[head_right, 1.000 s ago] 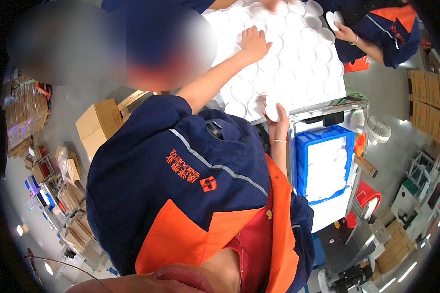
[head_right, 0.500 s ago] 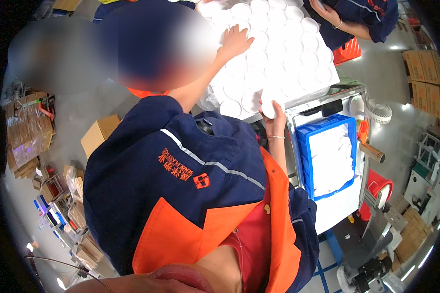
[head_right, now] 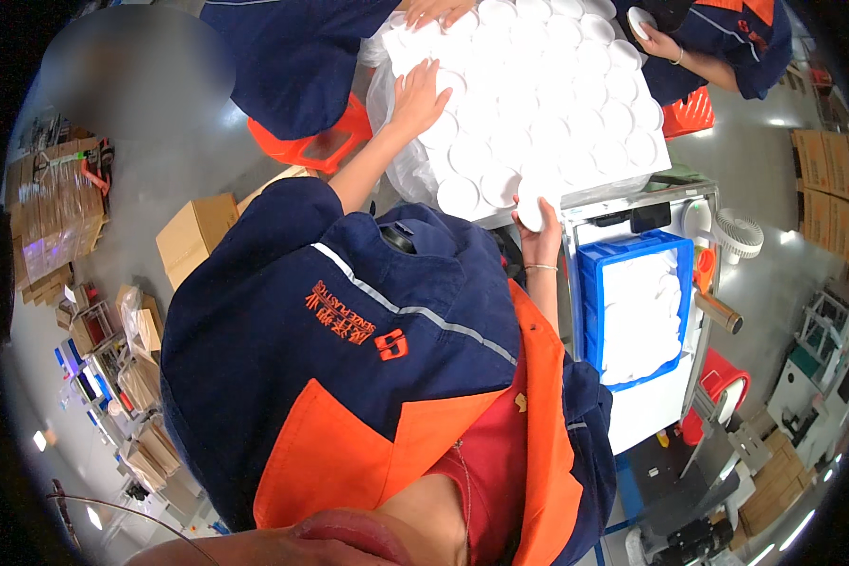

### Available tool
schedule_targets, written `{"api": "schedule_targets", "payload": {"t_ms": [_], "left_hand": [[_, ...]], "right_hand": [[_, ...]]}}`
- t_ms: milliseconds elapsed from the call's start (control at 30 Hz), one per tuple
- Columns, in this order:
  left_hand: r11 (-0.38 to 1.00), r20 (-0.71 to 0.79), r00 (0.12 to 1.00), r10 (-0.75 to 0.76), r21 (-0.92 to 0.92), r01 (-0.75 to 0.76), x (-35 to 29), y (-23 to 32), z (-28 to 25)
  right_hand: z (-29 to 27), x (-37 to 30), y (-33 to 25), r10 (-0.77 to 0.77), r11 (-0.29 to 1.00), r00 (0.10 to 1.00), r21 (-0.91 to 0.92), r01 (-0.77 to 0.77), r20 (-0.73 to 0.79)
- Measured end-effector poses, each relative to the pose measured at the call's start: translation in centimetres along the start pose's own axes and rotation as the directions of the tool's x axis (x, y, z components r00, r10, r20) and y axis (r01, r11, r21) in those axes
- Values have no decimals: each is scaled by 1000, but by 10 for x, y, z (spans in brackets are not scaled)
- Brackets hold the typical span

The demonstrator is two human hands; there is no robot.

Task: Manually assembling or inspecting white circular plastic components at a factory table.

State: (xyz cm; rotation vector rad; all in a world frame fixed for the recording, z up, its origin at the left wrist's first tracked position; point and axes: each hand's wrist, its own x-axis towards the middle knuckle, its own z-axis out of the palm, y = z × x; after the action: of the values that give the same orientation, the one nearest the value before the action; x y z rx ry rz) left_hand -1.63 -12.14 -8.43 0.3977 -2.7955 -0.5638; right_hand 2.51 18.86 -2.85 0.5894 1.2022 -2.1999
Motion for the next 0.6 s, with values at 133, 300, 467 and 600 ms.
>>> {"api": "schedule_targets", "payload": {"t_ms": [133,300,467,600], "left_hand": [[997,-105,993,-44,58,50,7,-1,8],[990,-125,983,-137,-60,130,21,-6,4],[987,-134,979,-153,-69,144,25,-11,-6],[990,-150,979,-138,-57,131,15,-15,1]], "right_hand": [[6,-1,0,-4,1000,1000,-15,4,5],[6,-2,0,-18,1000,1000,-12,18,9],[1,-5,0,-33,999,999,0,33,-23],[1,-4,-1,-27,1000,999,13,28,-25]]}}
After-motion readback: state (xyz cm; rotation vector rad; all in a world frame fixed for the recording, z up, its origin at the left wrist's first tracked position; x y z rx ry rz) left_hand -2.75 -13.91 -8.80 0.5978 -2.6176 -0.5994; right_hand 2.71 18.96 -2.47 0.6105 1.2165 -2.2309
